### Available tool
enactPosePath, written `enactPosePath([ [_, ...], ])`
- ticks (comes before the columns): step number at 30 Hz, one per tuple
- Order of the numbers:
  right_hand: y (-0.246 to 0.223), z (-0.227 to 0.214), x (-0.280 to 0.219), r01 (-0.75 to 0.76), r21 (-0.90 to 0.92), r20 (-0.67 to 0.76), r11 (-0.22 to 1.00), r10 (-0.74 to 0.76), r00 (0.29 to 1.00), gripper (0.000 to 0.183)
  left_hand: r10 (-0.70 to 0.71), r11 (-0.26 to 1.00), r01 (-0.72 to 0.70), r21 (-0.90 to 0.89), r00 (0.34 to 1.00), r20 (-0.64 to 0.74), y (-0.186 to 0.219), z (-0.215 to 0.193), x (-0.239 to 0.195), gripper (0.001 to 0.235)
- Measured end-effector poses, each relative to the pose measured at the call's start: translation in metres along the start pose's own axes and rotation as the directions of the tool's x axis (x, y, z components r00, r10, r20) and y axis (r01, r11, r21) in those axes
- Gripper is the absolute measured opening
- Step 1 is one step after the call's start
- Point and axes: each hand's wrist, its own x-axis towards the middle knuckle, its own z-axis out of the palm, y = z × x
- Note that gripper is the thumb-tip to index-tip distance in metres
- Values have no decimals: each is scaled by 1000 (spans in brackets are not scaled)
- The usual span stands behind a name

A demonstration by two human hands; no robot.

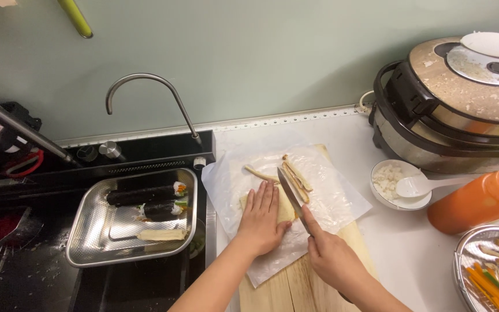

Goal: Making a sushi-style bread roll by trimming crusts, applying sauces, adding filling, and rolling it with plastic wrap.

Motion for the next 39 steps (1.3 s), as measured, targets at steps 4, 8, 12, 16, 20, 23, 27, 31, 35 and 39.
enactPosePath([
  [4,-5,5,2,-18,-14,39,1000,18,999,80,-30,999,29,36,999,25,4,5,3,93],
  [8,-9,6,8,-11,-124,65,992,19,998,81,-55,996,52,66,997,45,5,4,4,94],
  [12,-9,12,15,-3,-212,89,977,22,996,80,-86,990,76,116,993,81,8,4,5,93],
  [16,-3,15,8,56,-194,76,979,-42,996,82,-106,985,95,142,992,66,10,7,7,91],
  [20,-1,14,-2,47,-206,91,977,-29,995,82,-130,981,115,157,988,85,10,9,11,90],
  [23,3,17,-12,27,-207,113,978,-3,994,84,-121,983,111,146,991,64,7,16,10,89],
  [27,16,25,-23,59,-212,81,976,-43,996,86,-124,981,114,157,991,55,9,14,10,88],
  [31,21,14,-33,18,-180,85,983,-3,996,90,-81,983,81,166,997,-5,-5,28,7,87],
  [35,26,5,-31,23,-110,66,994,-16,998,81,10,993,-4,118,998,-54,-19,21,-4,89],
  [39,10,-23,-29,1,7,39,1000,-1,999,77,87,996,-85,25,995,-53,-13,-21,-13,91],
])
